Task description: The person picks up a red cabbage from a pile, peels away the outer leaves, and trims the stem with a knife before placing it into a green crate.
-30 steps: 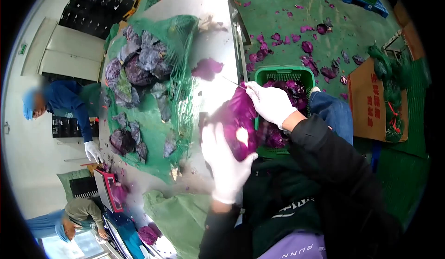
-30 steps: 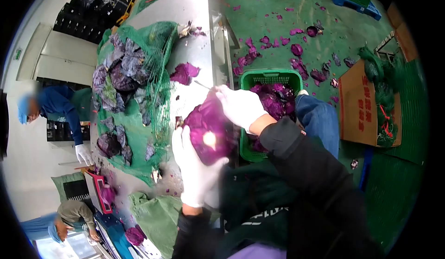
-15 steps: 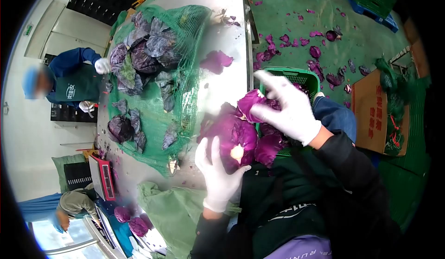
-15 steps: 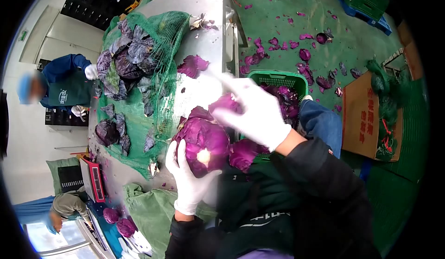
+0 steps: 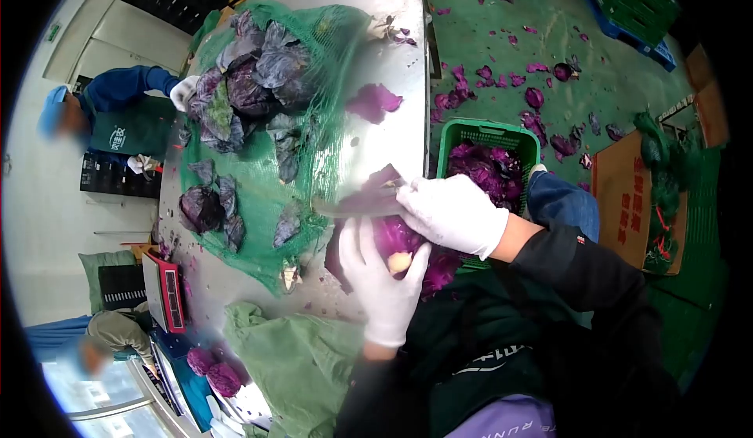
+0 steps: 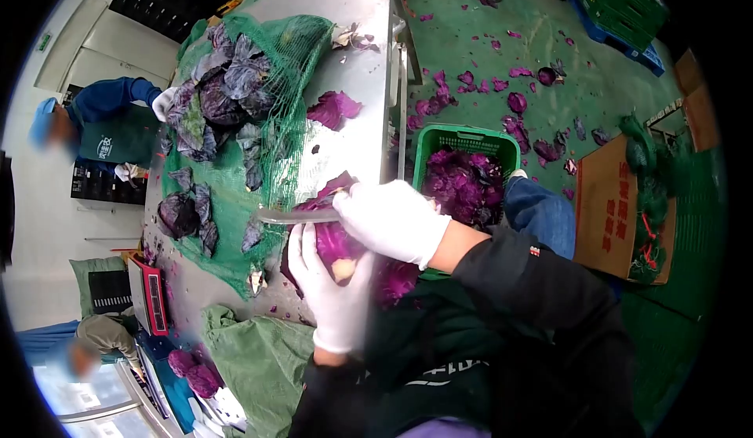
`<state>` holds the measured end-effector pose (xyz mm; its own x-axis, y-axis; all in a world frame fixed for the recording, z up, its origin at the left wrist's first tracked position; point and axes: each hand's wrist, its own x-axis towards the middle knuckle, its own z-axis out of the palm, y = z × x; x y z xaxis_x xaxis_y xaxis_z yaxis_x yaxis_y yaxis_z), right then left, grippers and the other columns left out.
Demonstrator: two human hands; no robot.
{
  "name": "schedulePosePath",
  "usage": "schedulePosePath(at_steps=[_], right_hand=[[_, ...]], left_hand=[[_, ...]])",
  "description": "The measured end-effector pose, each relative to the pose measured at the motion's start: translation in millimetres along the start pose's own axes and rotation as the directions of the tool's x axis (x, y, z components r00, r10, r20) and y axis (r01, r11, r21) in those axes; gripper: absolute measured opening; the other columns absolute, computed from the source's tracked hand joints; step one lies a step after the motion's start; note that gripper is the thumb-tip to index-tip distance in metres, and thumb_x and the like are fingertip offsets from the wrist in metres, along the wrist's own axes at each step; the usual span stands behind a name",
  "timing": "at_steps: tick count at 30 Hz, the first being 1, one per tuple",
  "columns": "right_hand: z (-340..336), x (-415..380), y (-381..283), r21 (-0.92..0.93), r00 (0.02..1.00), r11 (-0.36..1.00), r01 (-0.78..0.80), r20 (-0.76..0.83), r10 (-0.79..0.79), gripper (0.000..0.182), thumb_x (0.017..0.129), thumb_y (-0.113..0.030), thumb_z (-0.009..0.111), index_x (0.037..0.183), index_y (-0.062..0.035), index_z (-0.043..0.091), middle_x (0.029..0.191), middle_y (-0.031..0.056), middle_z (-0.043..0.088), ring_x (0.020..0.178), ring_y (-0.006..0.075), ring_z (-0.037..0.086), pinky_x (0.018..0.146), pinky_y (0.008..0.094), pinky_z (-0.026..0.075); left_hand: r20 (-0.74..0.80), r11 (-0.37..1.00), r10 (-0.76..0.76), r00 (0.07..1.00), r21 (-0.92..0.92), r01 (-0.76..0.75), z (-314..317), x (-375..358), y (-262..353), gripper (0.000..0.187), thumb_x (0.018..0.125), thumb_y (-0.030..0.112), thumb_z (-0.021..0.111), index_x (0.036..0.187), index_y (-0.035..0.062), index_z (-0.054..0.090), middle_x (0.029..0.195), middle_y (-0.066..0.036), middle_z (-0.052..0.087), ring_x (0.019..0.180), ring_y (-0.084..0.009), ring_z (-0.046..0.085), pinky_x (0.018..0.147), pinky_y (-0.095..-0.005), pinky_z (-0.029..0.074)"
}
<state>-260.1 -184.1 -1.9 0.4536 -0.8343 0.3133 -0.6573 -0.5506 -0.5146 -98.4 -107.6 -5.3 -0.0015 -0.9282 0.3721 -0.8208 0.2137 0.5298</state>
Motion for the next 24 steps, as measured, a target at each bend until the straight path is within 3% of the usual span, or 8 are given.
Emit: schedulePosePath(at_steps=[4,6,10,11,13,16,20,24], right_hand=[[3.4,17.9,42.2,-0.021,0.957,0.958,-0.285,-0.068,0.283,0.018,0.094,-0.021,0.057,0.090,-0.0037,0.060,0.070,0.0170,0.061,0.070,0.0373,0.064,0.063,0.0445,0.053],[-3.0,19.1,54.8,0.298,0.891,0.853,-0.428,-0.019,0.453,0.033,0.091,-0.036,0.060,0.090,-0.0038,0.068,0.075,0.0199,0.067,0.072,0.0393,0.067,0.068,0.0447,0.054],[-29.0,19.5,15.1,0.372,0.925,0.899,-0.231,0.370,0.084,0.070,0.082,-0.052,0.072,0.128,-0.0014,0.059,0.126,0.0210,0.061,0.111,0.0333,0.062,0.094,0.0400,0.050],[-21.3,20.5,5.8,0.243,0.910,0.949,-0.199,0.407,0.086,0.087,0.076,-0.060,0.072,0.138,-0.0013,0.053,0.125,0.0214,0.060,0.114,0.0350,0.060,0.098,0.0415,0.048],[-21.3,32.2,2.4,0.136,0.848,0.966,-0.221,0.515,0.122,0.085,0.077,-0.061,0.071,0.135,-0.0009,0.054,0.124,0.0216,0.061,0.111,0.0346,0.062,0.094,0.0393,0.050],[-19.6,46.8,4.2,0.167,0.836,0.947,-0.275,0.527,0.150,0.074,0.079,-0.056,0.071,0.127,-0.0009,0.058,0.106,0.0206,0.067,0.098,0.0351,0.067,0.085,0.0386,0.053],[-25.4,55.2,-3.3,0.062,0.865,0.993,-0.102,0.498,0.057,0.066,0.079,-0.051,0.072,0.123,-0.0042,0.061,0.102,0.0189,0.069,0.092,0.0365,0.068,0.081,0.0410,0.054],[-7.6,59.2,6.7,0.009,0.915,0.998,0.061,0.398,-0.060,0.042,0.081,-0.040,0.071,0.103,-0.0046,0.070,0.097,0.0176,0.070,0.090,0.0352,0.069,0.078,0.0423,0.055]], left_hand=[[0.022,0.999,-0.001,1.000,-0.033,0.001,-0.4,3.2,-3.7,0.088,0.069,0.017,0.086,0.143,0.0024,0.042,0.146,-0.024,0.037,0.133,-0.0424,0.041,0.112,-0.0493,0.035],[-0.018,0.999,-0.024,1.000,0.033,0.025,-7.4,1.8,-5.1,0.086,0.068,0.018,0.087,0.143,0.0043,0.045,0.144,-0.023,0.037,0.134,-0.0415,0.036,0.114,-0.0498,0.030],[-0.008,0.982,-0.048,0.999,0.182,0.049,-16.7,-11.9,1.4,0.080,0.070,0.022,0.086,0.140,0.0063,0.052,0.137,-0.019,0.043,0.131,-0.0400,0.034,0.114,-0.0485,0.027],[0.037,0.976,-0.016,0.999,0.216,0.008,-17.7,-13.6,1.9,0.078,0.071,0.023,0.085,0.140,0.0068,0.053,0.137,-0.018,0.045,0.130,-0.0404,0.035,0.113,-0.0485,0.028],[0.045,0.940,0.111,0.993,0.319,-0.119,-15.8,-12.5,2.2,0.073,0.080,0.034,0.078,0.141,0.0052,0.050,0.133,-0.016,0.052,0.118,-0.0406,0.048,0.104,-0.0481,0.034],[0.000,0.954,0.072,0.997,0.292,-0.068,-11.2,-13.5,3.1,0.079,0.081,0.037,0.077,0.143,0.0001,0.045,0.143,-0.019,0.047,0.128,-0.0402,0.046,0.104,-0.0483,0.034],[0.044,0.949,-0.014,0.999,0.314,-0.001,-4.7,-11.6,6.3,0.093,0.077,0.044,0.079,0.147,-0.0010,0.036,0.149,-0.021,0.042,0.140,-0.0387,0.038,0.111,-0.0540,0.024],[0.067,0.951,0.036,0.997,0.304,-0.055,-3.8,-2.4,-8.3,0.099,0.071,0.045,0.083,0.146,0.0003,0.037,0.147,-0.019,0.044,0.140,-0.0369,0.037,0.115,-0.0576,0.019]])
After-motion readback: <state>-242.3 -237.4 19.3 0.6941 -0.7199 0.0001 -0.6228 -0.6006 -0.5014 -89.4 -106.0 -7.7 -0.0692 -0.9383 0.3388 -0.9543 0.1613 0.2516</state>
